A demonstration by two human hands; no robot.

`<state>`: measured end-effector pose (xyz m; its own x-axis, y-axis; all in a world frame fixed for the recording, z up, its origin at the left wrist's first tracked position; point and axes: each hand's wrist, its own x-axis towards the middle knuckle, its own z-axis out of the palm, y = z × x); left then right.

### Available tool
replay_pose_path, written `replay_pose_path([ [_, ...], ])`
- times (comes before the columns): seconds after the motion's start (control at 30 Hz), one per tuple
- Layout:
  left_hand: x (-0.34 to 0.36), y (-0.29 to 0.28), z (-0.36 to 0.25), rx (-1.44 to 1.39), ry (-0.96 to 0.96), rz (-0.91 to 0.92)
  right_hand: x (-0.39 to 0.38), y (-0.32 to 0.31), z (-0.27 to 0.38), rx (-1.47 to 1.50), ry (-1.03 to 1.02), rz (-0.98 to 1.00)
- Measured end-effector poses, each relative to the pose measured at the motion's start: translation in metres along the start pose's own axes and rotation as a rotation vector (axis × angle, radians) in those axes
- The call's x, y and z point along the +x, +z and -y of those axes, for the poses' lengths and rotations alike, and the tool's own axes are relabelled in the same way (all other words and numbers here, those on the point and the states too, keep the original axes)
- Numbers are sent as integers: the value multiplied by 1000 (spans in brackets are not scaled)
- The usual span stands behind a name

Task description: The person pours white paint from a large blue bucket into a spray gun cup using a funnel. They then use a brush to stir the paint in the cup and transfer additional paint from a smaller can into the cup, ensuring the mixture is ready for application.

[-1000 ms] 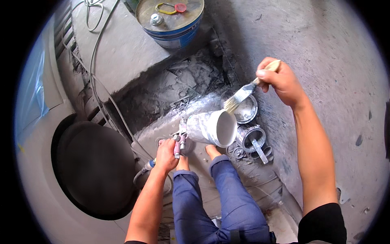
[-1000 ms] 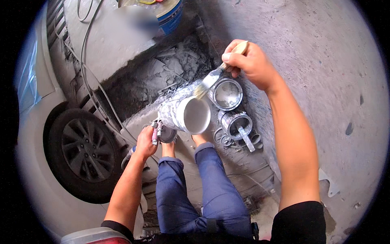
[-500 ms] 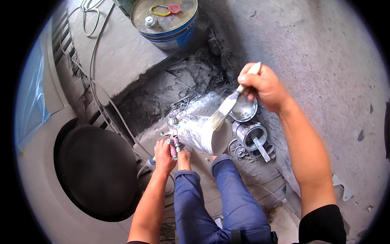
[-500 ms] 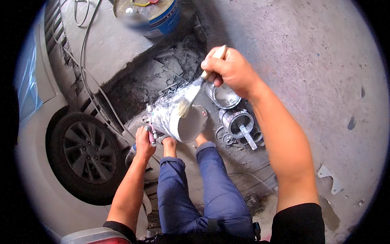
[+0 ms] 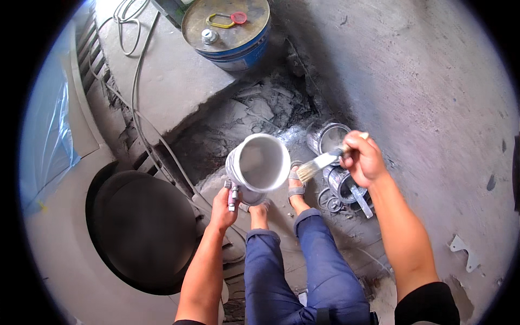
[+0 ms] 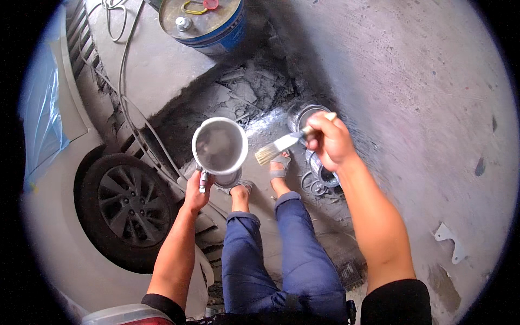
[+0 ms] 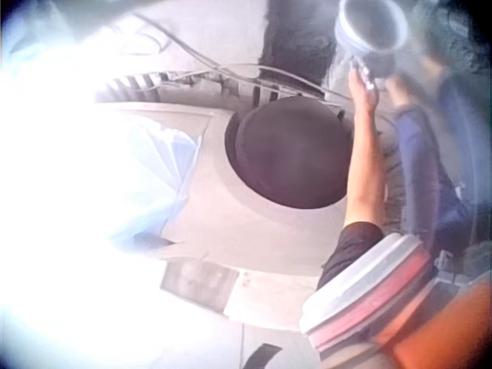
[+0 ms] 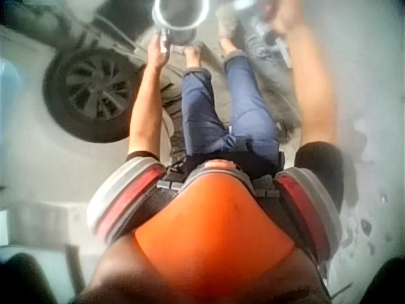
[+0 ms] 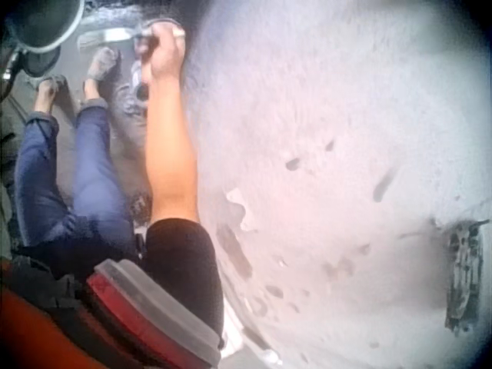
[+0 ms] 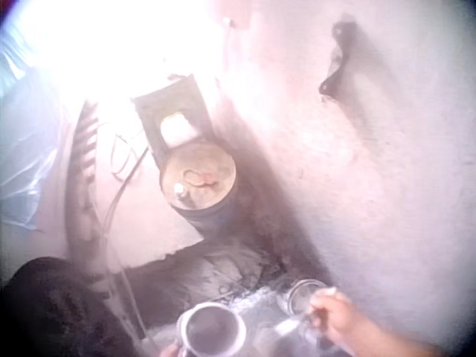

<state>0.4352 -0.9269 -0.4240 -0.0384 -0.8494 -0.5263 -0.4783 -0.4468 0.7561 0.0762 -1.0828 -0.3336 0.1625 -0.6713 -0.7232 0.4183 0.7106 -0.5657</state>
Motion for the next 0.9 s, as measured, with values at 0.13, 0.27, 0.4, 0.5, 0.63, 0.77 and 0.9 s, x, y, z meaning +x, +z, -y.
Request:
replay_pose_path([
  [0.13, 9, -9, -18, -188, -118, 139, 0, 29, 7, 201, -179, -19],
  [0.27, 15, -17, -11, -296, -257, 287, 2, 37, -15, 162, -209, 32],
  [0.4, 15, -27, -34, -327, -451, 416, -22, 49, -24, 171, -182, 105],
  [0.5, 16, -30, -43, -312, -452, 447, 6, 37, -22, 138, -341, 12],
  [0.63, 3, -31, -29, -382, -339, 364, 15, 5, -13, 158, -349, -174],
  [0.77, -4, -25, -51, -366, -188, 221, -5, 5, -37, 112, -299, -235],
  [0.9, -3, -23, -77, -378, -151, 157, -22, 9, -100, -206, -208, -285],
])
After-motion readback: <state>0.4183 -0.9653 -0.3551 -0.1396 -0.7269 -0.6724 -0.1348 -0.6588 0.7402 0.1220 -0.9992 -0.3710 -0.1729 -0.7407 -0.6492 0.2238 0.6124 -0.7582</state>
